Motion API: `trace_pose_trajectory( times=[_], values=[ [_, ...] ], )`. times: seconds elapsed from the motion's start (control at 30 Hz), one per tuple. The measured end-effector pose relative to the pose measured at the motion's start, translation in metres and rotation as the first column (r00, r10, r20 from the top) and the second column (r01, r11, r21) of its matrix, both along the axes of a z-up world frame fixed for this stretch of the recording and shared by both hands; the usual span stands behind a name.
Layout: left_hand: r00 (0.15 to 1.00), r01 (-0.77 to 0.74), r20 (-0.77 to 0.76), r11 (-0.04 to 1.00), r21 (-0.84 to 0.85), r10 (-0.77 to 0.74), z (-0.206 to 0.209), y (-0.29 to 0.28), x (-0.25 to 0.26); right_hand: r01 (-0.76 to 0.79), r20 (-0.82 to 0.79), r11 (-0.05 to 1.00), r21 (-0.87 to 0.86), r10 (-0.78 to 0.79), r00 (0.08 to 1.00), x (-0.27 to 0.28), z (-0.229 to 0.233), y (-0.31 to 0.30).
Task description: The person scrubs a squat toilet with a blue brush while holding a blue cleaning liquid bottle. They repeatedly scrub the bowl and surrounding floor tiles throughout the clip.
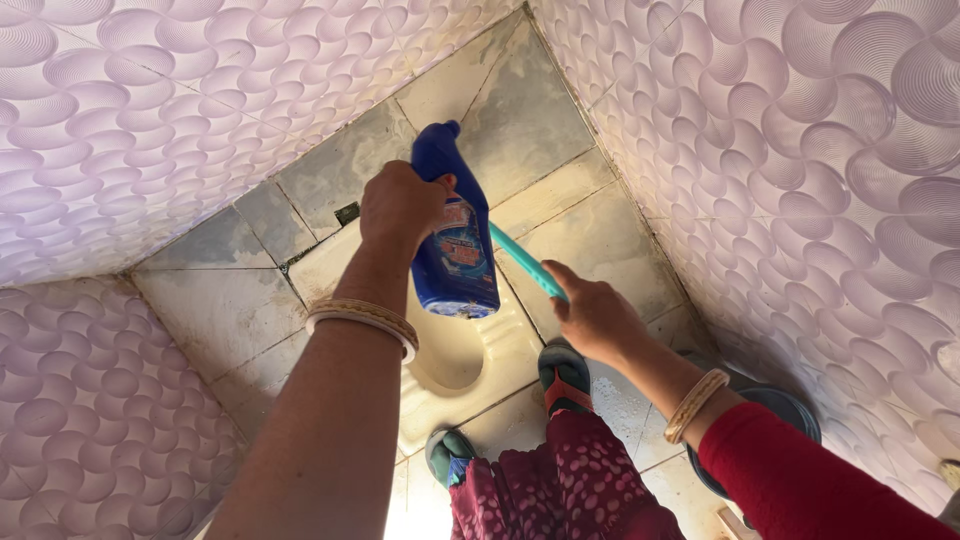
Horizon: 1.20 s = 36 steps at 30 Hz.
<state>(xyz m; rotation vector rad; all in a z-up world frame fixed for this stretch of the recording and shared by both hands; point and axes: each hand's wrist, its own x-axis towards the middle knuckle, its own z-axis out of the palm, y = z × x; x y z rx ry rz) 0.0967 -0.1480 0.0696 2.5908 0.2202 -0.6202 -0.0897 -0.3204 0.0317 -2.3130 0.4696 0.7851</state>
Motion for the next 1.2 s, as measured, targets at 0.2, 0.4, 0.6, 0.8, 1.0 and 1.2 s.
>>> trace_pose_trajectory(
  times=[0.2,0.4,0.6,0.8,1.0,1.2],
  values=[
    [0.997,-0.069,-0.020,0.998,-0.009,0.069,-0.008,-0.004,-0.011,0.030,0.005,0.990,-0.136,-0.030,1.000,0.020,-0.026,-0.044],
    [0.961,-0.275,-0.022,0.953,-0.123,0.275,-0.032,0.025,-0.035,0.214,0.044,0.949,-0.232,-0.209,0.977,0.039,-0.075,-0.046],
    [0.915,-0.401,-0.004,0.907,-0.129,0.403,-0.070,0.051,-0.065,-0.229,-0.050,0.936,-0.268,0.223,0.973,0.032,-0.124,0.007],
    [0.872,-0.472,-0.011,0.833,-0.288,0.490,-0.084,0.056,-0.070,-0.352,-0.204,0.838,-0.417,0.291,0.935,0.066,-0.105,-0.060],
    [0.849,-0.502,-0.030,0.787,-0.358,0.528,-0.088,0.067,-0.079,0.097,-0.003,0.950,-0.295,-0.103,0.995,0.090,-0.120,-0.038],
    [0.835,-0.526,0.030,0.813,-0.250,0.550,-0.086,0.086,-0.072,-0.440,-0.013,0.877,-0.190,0.446,0.895,0.088,-0.141,0.085]
  ],
)
